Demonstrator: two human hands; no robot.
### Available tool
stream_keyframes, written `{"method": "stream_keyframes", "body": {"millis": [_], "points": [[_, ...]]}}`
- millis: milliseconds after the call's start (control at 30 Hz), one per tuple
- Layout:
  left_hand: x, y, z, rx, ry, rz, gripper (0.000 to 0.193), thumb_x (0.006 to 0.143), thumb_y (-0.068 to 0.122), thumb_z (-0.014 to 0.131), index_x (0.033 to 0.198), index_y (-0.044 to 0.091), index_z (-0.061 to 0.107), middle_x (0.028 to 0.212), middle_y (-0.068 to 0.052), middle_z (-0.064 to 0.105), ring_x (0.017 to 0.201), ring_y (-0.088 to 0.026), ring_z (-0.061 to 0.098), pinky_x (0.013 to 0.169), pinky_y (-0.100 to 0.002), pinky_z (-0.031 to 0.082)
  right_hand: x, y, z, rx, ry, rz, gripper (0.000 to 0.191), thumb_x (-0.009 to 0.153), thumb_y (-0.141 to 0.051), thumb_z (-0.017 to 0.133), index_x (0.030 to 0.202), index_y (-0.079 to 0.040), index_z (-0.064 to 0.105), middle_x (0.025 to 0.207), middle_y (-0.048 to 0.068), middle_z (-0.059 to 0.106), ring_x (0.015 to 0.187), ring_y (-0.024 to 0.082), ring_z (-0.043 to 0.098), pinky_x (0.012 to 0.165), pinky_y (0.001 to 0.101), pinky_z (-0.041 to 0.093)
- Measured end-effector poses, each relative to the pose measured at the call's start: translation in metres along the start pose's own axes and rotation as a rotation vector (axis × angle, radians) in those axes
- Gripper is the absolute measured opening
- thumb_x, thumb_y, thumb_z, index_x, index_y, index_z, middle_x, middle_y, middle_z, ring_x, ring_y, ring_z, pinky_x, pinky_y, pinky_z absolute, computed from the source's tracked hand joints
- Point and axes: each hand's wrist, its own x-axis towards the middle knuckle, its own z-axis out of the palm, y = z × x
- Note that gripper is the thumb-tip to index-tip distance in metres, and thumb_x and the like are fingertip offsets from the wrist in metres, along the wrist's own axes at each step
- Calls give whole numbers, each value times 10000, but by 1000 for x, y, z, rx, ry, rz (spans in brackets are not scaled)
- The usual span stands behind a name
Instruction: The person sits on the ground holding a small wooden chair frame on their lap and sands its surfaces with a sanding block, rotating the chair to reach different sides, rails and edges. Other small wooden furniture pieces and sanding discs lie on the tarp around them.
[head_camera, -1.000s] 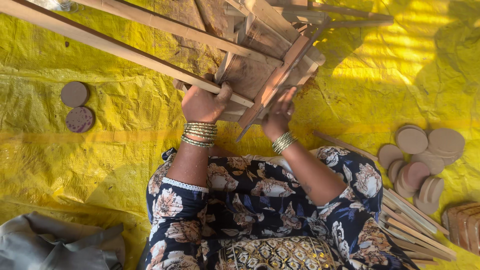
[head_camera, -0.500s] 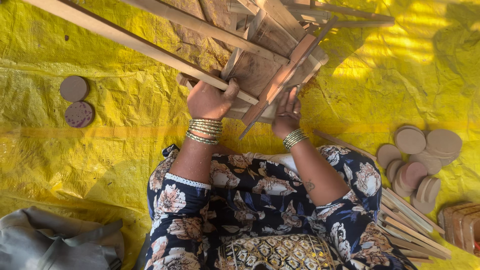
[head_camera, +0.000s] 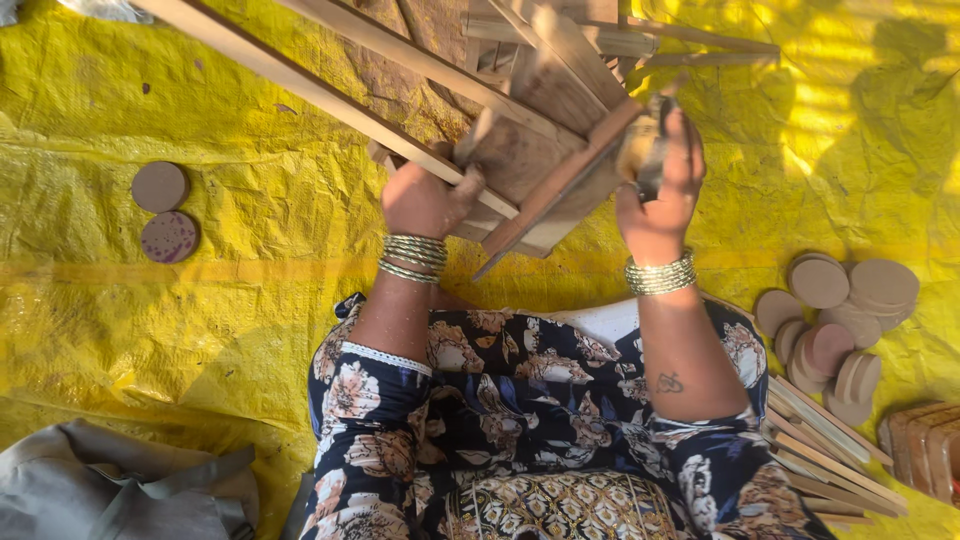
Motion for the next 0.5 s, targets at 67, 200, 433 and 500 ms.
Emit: {"method": "stream_keyframes", "body": {"millis": [67, 200, 433, 500], "points": [[-1, 8, 1, 55, 5, 39, 376, 784, 514, 746, 826, 140, 740, 681, -106, 703, 637, -328, 697, 565, -458, 548, 17, -29, -4, -284, -253, 14, 753, 774, -32, 669, 1503, -114, 498, 1510, 140, 509, 1386, 390, 533, 1148, 528, 389], [-5, 20, 4, 135, 18, 46, 421, 783, 575, 738, 731, 158, 722, 620, -111, 664, 586, -342, 672, 543, -480, 537, 11, -73, -9, -668, -484, 48, 689, 719, -151, 704, 1403, -97, 638, 1482, 122, 551, 1110, 431, 569, 949, 523, 483], [-12, 14, 4, 26, -6, 133, 429, 790, 595, 720, 799, 166, 740, 676, -96, 699, 637, -341, 697, 583, -486, 552, 10, -79, -53, -154, -565, 46, 576, 819, -100, 655, 1394, -130, 657, 1439, 72, 610, 1256, 307, 624, 1072, 439, 510], [-11, 13, 2, 62, -58, 85, 441, 803, 611, 712, 819, 172, 753, 689, -103, 705, 642, -348, 698, 585, -487, 554, 17, -85, -60, -33, -470, 31, 583, 843, -52, 620, 1423, -111, 628, 1444, 67, 624, 1316, 290, 621, 1077, 417, 491]]}}
